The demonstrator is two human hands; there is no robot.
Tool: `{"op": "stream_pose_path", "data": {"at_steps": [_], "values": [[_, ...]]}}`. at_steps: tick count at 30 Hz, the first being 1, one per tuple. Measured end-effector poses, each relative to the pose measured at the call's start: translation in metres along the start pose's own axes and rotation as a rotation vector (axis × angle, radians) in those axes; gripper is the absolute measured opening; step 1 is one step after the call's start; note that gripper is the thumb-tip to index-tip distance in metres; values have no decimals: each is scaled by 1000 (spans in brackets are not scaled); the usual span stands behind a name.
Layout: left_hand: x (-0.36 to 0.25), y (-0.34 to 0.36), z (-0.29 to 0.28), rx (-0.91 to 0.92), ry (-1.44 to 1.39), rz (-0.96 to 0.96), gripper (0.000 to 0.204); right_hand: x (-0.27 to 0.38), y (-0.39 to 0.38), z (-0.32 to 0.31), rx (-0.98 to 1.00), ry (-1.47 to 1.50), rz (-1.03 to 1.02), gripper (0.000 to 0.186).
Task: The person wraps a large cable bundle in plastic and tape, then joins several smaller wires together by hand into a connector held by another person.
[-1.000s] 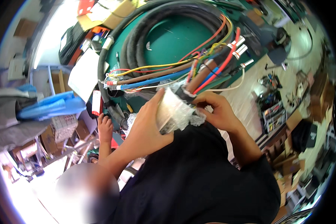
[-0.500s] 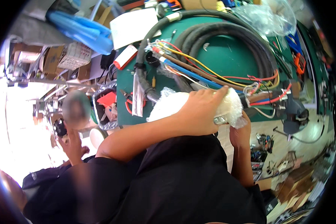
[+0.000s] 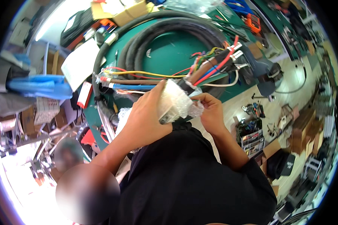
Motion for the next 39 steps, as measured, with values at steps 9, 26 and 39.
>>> {"op": "stream_pose_path", "data": {"at_steps": [9, 26, 39], "values": [[-1, 6, 10, 91, -20, -56, 96, 27, 16, 6, 125, -693, -611, 30], [8, 4, 16, 177, -27, -134, 99, -10, 3, -7, 48, -108, -304, 21], [8, 6, 27, 202, 29, -125, 97, -21, -3, -11, 64, 109, -180, 18]]}}
Point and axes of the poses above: each hand's wrist, its own y-axis towards the middle knuckle, its own z-axis out of the palm, x = y × z, the point moved 5 cm from there along y, towards the middle knuckle, and after that the axes turned 6 degrees about -z, right-handed, at the moved point
